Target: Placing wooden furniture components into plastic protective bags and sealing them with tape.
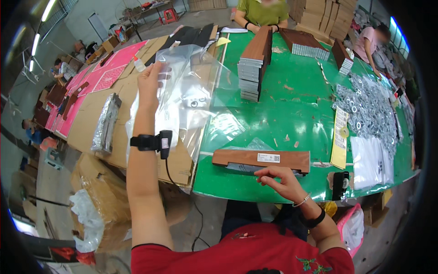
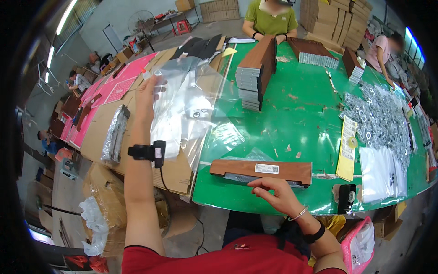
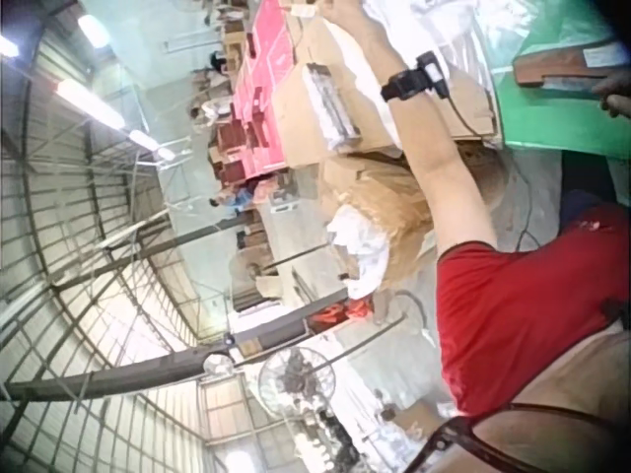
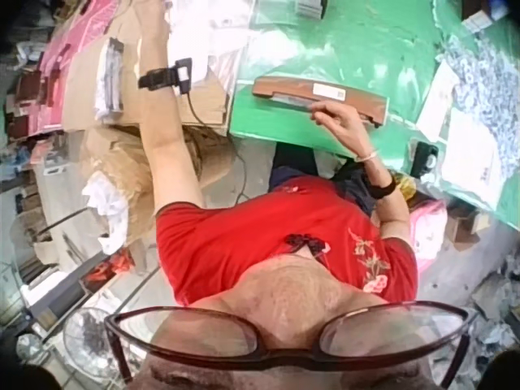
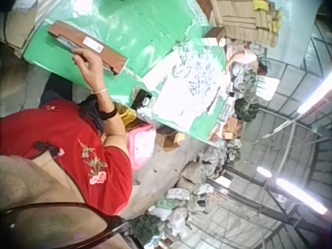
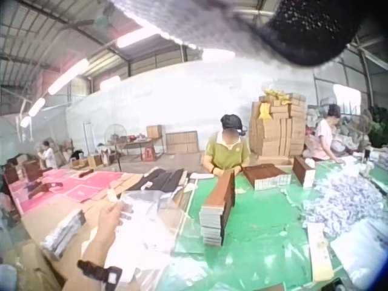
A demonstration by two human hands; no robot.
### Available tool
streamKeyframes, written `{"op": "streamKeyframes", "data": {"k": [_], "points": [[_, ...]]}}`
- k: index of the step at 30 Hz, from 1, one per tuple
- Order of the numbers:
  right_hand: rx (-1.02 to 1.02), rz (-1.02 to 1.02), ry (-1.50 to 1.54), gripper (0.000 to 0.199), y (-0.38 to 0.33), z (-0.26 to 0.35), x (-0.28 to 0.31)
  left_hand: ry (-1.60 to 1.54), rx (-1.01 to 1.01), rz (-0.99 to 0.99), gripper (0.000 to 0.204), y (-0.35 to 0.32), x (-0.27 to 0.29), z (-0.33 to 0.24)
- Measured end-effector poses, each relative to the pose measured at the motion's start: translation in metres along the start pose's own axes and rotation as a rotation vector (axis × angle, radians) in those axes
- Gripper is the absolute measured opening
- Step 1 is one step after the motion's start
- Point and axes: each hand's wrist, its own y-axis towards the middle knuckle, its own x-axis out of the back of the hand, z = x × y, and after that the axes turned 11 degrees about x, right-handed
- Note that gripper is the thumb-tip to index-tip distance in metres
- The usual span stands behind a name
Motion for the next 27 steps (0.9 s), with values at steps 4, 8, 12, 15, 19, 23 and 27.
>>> {"op": "streamKeyframes", "data": {"k": [4,8,12,15,19,23,27], "points": [[0.044,0.086,0.065,0.028,0.029,0.0,-0.007,-0.111,0.111,0.151,0.037,-0.025,0.015,-0.051],[0.123,-0.008,0.056,0.046,0.068,-0.016,-0.011,-0.251,0.234,0.292,0.035,-0.063,0.021,-0.08],[0.105,-0.176,0.155,0.065,0.117,-0.043,-0.004,-0.407,0.234,0.469,0.036,-0.084,0.047,-0.086],[0.021,-0.187,0.229,0.09,0.14,-0.047,0.0,-0.258,0.112,0.25,0.037,-0.111,0.057,-0.109],[-0.069,-0.115,0.261,0.111,0.158,-0.04,-0.013,-0.104,0.087,0.385,0.04,-0.117,0.094,-0.124],[-0.166,-0.019,0.356,0.116,0.156,-0.042,-0.045,-0.185,0.046,0.54,0.041,-0.132,0.1,-0.139],[-0.183,0.021,0.536,0.11,0.143,-0.043,-0.087,-0.33,0.066,0.326,0.043,-0.148,0.098,-0.158]]}}
